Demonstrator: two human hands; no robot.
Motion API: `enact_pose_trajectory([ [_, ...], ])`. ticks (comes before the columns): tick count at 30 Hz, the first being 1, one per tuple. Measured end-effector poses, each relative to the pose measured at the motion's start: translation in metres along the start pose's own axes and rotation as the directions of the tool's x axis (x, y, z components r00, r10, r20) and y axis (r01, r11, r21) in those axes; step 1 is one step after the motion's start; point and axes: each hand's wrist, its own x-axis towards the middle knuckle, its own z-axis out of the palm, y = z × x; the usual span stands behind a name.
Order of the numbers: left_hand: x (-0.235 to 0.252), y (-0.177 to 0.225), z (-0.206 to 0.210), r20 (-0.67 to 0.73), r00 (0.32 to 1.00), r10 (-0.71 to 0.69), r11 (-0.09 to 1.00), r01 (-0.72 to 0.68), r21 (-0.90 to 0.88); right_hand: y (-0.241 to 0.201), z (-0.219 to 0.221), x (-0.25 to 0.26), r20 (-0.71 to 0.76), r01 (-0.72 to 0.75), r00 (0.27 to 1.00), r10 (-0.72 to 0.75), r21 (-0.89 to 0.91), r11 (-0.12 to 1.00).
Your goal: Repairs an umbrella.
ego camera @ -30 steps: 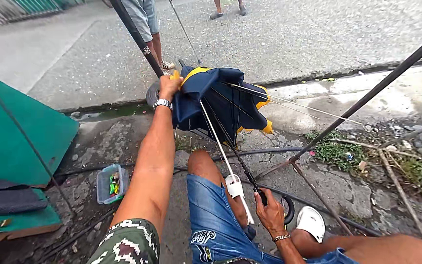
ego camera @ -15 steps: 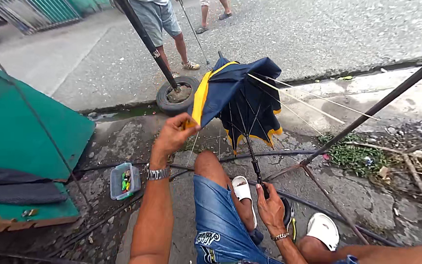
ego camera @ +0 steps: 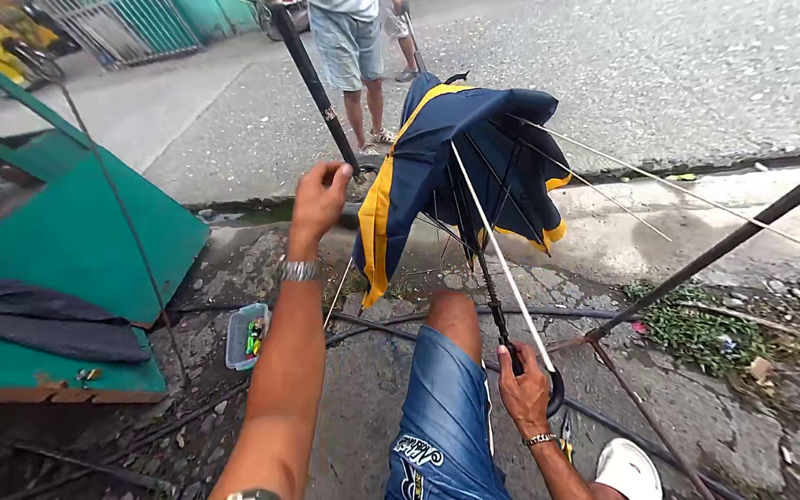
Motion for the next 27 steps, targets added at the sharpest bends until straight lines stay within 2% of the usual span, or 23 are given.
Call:
enact_pose_trajectory([
  [2, 0.05, -0.006, 0.021, 0.045, 0.993, -0.113, 0.969, 0.12, -0.216, 0.001, -0.002, -0.002, -0.04, 0.035, 0.999, -0.036, -0.031, 0.999],
  [4, 0.079, -0.008, 0.043, 0.214, 0.945, -0.247, 0.874, 0.313, -0.372, 0.002, -0.003, -0.005, -0.08, 0.055, 0.995, -0.06, -0.059, 0.997],
  [6, 0.094, -0.008, 0.063, 0.338, 0.892, -0.302, 0.827, 0.421, -0.373, 0.003, -0.004, -0.006, -0.098, 0.073, 0.992, -0.079, -0.066, 0.995],
  [7, 0.098, -0.008, 0.072, 0.341, 0.892, -0.297, 0.828, 0.418, -0.374, 0.003, -0.005, -0.008, -0.101, 0.081, 0.991, -0.088, -0.077, 0.994],
  [9, 0.099, -0.007, 0.085, 0.195, 0.944, -0.266, 0.866, 0.323, -0.381, 0.001, -0.008, -0.01, -0.081, 0.081, 0.993, -0.089, -0.096, 0.992],
  [11, 0.094, -0.005, 0.085, 0.006, 0.979, -0.202, 0.944, 0.196, -0.264, 0.0, -0.01, -0.011, -0.077, 0.08, 0.993, -0.089, -0.117, 0.99],
  [13, 0.09, -0.005, 0.076, -0.092, 0.988, -0.125, 0.983, 0.111, -0.144, -0.003, -0.015, -0.008, -0.073, 0.074, 0.994, -0.084, -0.139, 0.988],
  [14, 0.087, -0.004, 0.07, -0.109, 0.991, -0.073, 0.988, 0.057, -0.143, -0.005, -0.016, -0.005, -0.075, 0.076, 0.993, -0.088, -0.155, 0.985],
  [18, 0.067, 0.005, 0.035, -0.087, 0.967, 0.238, 0.941, -0.252, -0.227, -0.017, -0.017, 0.005, -0.018, 0.052, 0.998, -0.056, -0.176, 0.983],
  [21, 0.037, 0.026, 0.004, 0.085, 0.915, 0.394, 0.897, -0.363, -0.251, -0.031, -0.018, 0.01, 0.055, 0.001, 0.998, 0.008, -0.171, 0.985],
  [23, 0.02, 0.038, -0.006, 0.145, 0.871, 0.47, 0.871, -0.43, -0.237, -0.041, -0.019, 0.013, 0.119, -0.048, 0.99, 0.069, -0.173, 0.984],
  [27, -0.017, 0.057, -0.015, 0.0, 0.785, 0.619, 0.757, -0.597, -0.267, -0.059, -0.017, 0.018, 0.269, -0.166, 0.941, 0.207, -0.169, 0.972],
])
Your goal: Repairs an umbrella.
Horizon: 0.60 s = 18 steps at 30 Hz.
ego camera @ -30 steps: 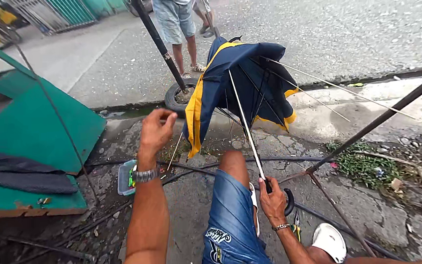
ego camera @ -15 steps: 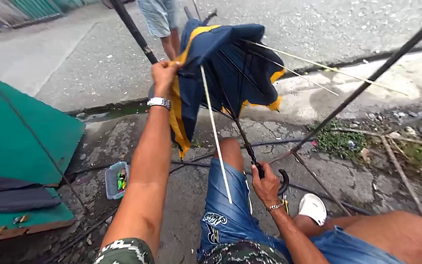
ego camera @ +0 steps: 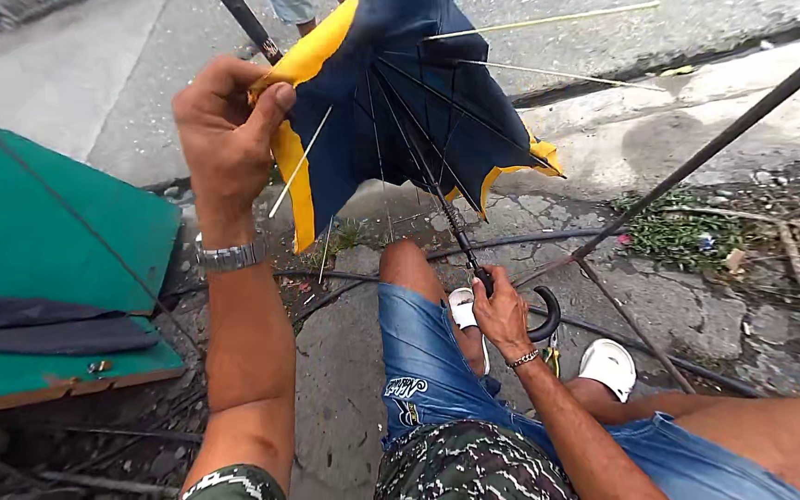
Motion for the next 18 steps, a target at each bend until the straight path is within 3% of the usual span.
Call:
enact_pose_trajectory([
  [2, -0.022, 0.023, -0.001, 0.082, 0.996, 0.02, 1.0, -0.02, 0.009, 0.0, 0.001, 0.002, 0.084, -0.071, 0.994, 0.065, 0.065, 0.995],
  [5, -0.068, 0.048, 0.009, 0.224, 0.962, -0.156, 0.981, 0.125, 0.146, 0.008, 0.008, 0.004, 0.128, -0.105, 0.988, 0.085, 0.161, 0.981],
  [7, -0.087, 0.044, 0.015, 0.189, 0.952, -0.241, 0.965, 0.214, 0.149, 0.011, 0.01, 0.001, 0.144, -0.121, 0.985, 0.093, 0.201, 0.972],
  [10, -0.108, 0.032, 0.02, 0.058, 0.964, -0.258, 0.966, 0.257, 0.019, 0.016, 0.015, -0.006, 0.174, -0.15, 0.979, 0.103, 0.28, 0.948],
  [13, -0.103, 0.022, 0.024, -0.064, 0.967, -0.247, 0.967, 0.25, 0.043, 0.017, 0.012, -0.016, 0.238, -0.219, 0.963, 0.129, 0.407, 0.887],
  [18, -0.051, -0.014, 0.027, 0.004, 0.984, -0.18, 0.982, 0.18, 0.061, 0.005, -0.023, -0.022, 0.38, -0.289, 0.919, 0.103, 0.475, 0.831],
])
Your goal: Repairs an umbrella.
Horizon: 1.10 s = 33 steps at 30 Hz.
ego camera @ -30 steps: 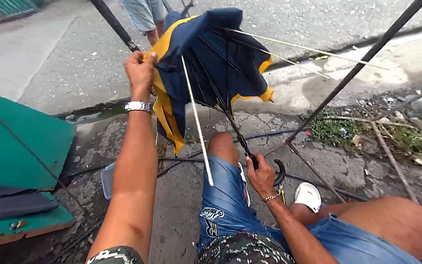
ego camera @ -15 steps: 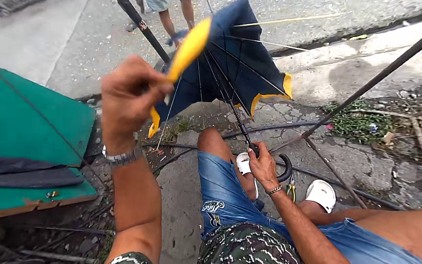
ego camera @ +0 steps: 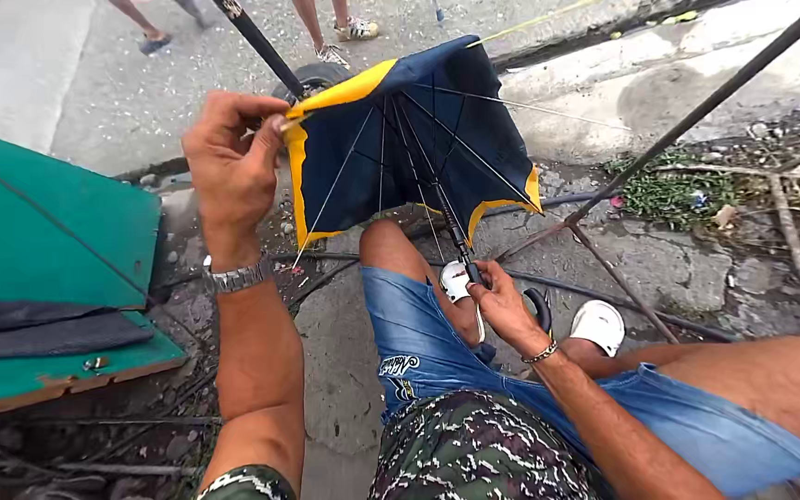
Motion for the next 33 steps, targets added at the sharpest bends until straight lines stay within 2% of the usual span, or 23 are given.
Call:
enact_pose_trajectory([
  [3, 0.029, -0.005, 0.002, 0.098, 0.994, 0.042, 0.999, -0.042, -0.003, -0.014, -0.015, 0.002, 0.012, -0.018, 1.0, 0.018, -0.011, 1.0],
  [6, 0.027, 0.022, 0.006, 0.236, 0.971, 0.043, 0.994, -0.064, 0.084, 0.003, -0.022, 0.007, -0.058, 0.024, 0.998, -0.03, -0.103, 0.994],
  [9, -0.016, 0.048, 0.021, 0.29, 0.957, 0.026, 0.975, -0.088, 0.202, 0.052, -0.014, 0.013, -0.197, 0.093, 0.973, -0.117, -0.127, 0.988],
  [13, -0.086, 0.047, 0.053, 0.315, 0.949, 0.03, 0.998, -0.046, 0.046, 0.111, -0.003, 0.016, -0.366, 0.088, 0.925, -0.106, -0.064, 0.994],
  [17, -0.136, 0.04, 0.084, 0.232, 0.973, -0.017, 0.998, 0.032, -0.059, 0.13, 0.001, 0.019, -0.426, 0.093, 0.899, -0.099, -0.035, 0.995],
  [22, -0.146, 0.038, 0.096, 0.066, 0.998, -0.019, 0.994, 0.026, -0.105, 0.128, 0.005, 0.018, -0.445, 0.128, 0.885, -0.135, -0.045, 0.991],
  [24, -0.137, 0.037, 0.09, -0.018, 1.0, 0.002, 0.995, -0.003, -0.104, 0.113, 0.005, 0.019, -0.424, 0.135, 0.893, -0.149, -0.065, 0.989],
  [27, -0.104, 0.03, 0.067, -0.072, 0.997, 0.023, 1.0, -0.022, 0.006, 0.048, 0.0, 0.007, -0.29, 0.121, 0.947, -0.135, -0.067, 0.99],
  [31, -0.012, 0.014, 0.03, -0.011, 0.998, 0.06, 0.998, -0.061, -0.022, -0.057, -0.029, -0.014, -0.006, 0.123, 0.992, -0.125, -0.101, 0.987],
  [33, 0.037, 0.007, 0.009, -0.005, 1.0, 0.023, 0.996, -0.023, 0.083, -0.098, -0.052, -0.021, 0.11, 0.125, 0.987, -0.113, -0.109, 0.986],
])
